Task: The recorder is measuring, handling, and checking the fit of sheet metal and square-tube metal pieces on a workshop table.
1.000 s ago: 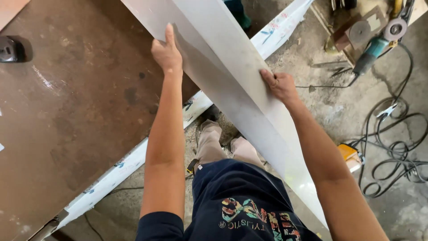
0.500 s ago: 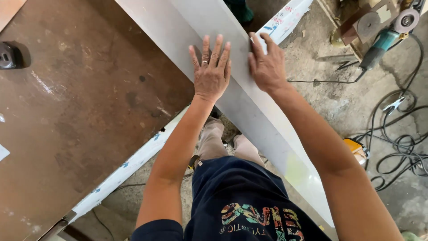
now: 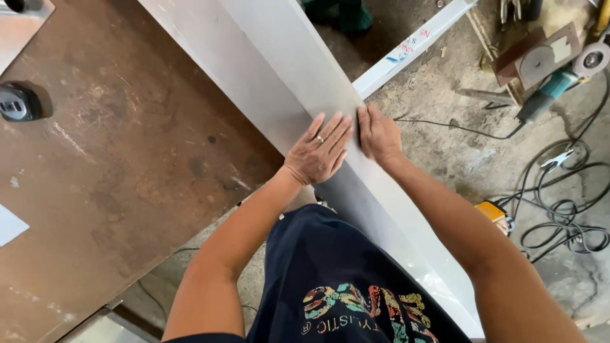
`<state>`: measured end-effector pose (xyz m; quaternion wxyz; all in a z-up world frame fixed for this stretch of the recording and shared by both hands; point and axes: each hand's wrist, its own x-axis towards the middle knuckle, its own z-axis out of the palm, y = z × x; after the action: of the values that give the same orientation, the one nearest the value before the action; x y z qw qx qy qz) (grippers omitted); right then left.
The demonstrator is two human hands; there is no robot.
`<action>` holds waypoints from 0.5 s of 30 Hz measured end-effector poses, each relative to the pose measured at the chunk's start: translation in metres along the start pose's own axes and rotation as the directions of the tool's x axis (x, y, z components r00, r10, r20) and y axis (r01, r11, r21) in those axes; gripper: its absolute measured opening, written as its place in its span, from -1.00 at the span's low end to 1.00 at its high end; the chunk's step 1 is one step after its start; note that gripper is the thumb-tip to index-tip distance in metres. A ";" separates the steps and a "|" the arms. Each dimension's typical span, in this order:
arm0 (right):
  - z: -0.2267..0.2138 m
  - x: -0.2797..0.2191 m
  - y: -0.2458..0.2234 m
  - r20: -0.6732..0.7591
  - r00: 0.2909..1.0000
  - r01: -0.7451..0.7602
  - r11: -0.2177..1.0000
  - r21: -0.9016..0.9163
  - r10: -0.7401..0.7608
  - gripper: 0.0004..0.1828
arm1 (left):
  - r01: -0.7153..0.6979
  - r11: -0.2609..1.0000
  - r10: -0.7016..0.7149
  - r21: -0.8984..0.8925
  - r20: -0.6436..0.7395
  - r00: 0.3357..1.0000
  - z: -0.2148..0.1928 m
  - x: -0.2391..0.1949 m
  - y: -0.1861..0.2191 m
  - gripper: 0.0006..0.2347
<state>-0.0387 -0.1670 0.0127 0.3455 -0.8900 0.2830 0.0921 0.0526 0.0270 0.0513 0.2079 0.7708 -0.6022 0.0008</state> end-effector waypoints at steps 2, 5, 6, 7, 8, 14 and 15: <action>0.003 -0.005 0.003 0.056 0.996 -0.062 0.998 -0.019 0.063 -0.59 | 0.009 1.000 -0.009 -0.019 0.036 0.999 -0.002 0.001 0.001 -0.59; 0.010 0.002 0.012 0.094 0.990 -0.105 0.993 -0.051 0.110 -0.58 | 0.012 1.000 -0.011 -0.011 0.036 0.999 -0.003 0.006 -0.004 -0.59; 0.013 0.003 0.017 0.102 0.988 -0.109 0.992 -0.061 0.114 -0.58 | 0.017 1.000 -0.016 -0.007 0.024 1.000 -0.003 0.005 -0.002 -0.59; 0.011 0.000 0.015 0.118 0.987 -0.104 0.993 -0.061 0.111 -0.58 | 0.031 0.999 -0.031 -0.008 0.031 0.999 -0.008 0.008 -0.002 -0.59; 0.009 -0.004 0.014 0.163 0.977 -0.131 0.990 -0.049 0.137 -0.57 | 0.042 0.999 -0.042 -0.009 0.031 0.999 -0.011 0.010 -0.001 -0.60; 0.020 0.000 0.021 0.190 0.974 -0.130 0.990 0.048 0.119 -0.54 | 0.073 0.996 -0.074 -0.048 -0.017 0.997 0.003 0.002 -0.004 -0.63; 0.019 0.000 0.022 0.196 0.973 -0.134 0.989 0.065 0.119 -0.53 | 0.081 0.995 -0.083 -0.066 -0.024 0.996 0.001 0.002 -0.001 -0.63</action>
<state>-0.0508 -0.1669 -0.0136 0.3988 -0.8431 0.3079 0.1880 0.0537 0.0245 0.0508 0.2408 0.7876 -0.5670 -0.0169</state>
